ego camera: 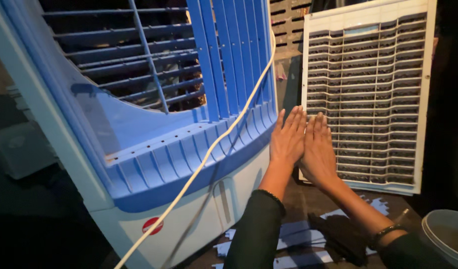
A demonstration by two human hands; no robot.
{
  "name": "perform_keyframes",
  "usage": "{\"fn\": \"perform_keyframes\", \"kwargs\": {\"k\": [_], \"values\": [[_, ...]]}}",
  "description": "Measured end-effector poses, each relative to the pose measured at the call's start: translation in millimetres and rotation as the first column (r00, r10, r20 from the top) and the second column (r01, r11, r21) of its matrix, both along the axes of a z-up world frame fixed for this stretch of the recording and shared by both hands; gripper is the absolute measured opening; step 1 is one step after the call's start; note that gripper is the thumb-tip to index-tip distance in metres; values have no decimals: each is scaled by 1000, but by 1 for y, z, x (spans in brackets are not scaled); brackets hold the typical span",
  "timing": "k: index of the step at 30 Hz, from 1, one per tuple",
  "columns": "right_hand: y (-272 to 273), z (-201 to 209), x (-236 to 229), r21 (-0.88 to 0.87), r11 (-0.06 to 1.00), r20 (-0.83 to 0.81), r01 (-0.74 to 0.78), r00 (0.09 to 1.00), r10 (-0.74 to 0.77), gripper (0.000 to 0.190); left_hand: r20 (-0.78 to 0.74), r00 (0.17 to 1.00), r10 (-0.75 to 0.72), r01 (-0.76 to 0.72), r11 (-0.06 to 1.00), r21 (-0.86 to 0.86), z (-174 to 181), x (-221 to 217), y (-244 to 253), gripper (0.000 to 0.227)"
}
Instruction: The person repeatedly picks up blue plastic slats and inserts them into slots on the front grille of a portable air cooler. The slats are handled one at a time and aligned vertically to complete the grille assembly.
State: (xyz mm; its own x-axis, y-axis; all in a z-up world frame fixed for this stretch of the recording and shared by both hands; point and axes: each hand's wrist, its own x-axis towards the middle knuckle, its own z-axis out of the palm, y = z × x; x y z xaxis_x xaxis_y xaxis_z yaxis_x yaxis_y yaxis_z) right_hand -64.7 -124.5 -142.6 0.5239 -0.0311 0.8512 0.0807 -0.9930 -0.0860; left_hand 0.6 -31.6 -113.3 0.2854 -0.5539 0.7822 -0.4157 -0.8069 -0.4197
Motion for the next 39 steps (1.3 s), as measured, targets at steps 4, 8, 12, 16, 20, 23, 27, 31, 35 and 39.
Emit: {"fn": "perform_keyframes", "kwargs": {"k": [4,8,12,16,20,23,27,31,35,39], "values": [[-9,-27,0,20,1000,15,24,1000,-24,83,-60,998,-15,17,1000,23,-24,-1,-10,60],[-20,-50,-2,-3,992,-77,128,989,-128,90,-120,990,-67,69,998,11,-53,3,-24,58],[-30,-82,-14,19,999,-71,29,997,-27,100,-192,973,-128,128,992,-10,-92,14,-41,57],[-37,-110,-15,38,995,-181,89,980,-80,104,-292,936,-195,180,981,-78,-140,26,-54,55],[-43,-140,-17,17,993,-278,120,954,-110,99,-357,898,-259,228,965,-128,-189,37,-63,54],[-50,-160,-18,3,992,-321,129,939,-121,99,-404,871,-279,239,960,-148,-221,46,-74,52],[-54,-182,-21,-19,962,-536,271,810,-238,100,-598,762,-248,237,966,-99,-257,41,-85,50],[-58,-200,-26,4,926,-710,377,653,-263,93,-736,650,-191,276,961,-5,-263,24,-87,39],[-72,-215,-28,133,932,-695,338,702,-155,68,-868,484,-107,198,980,-11,-252,1,-84,27],[-82,-221,-25,87,946,-615,313,764,-196,36,-892,430,-142,154,985,-82,-239,-10,-84,22]]}}
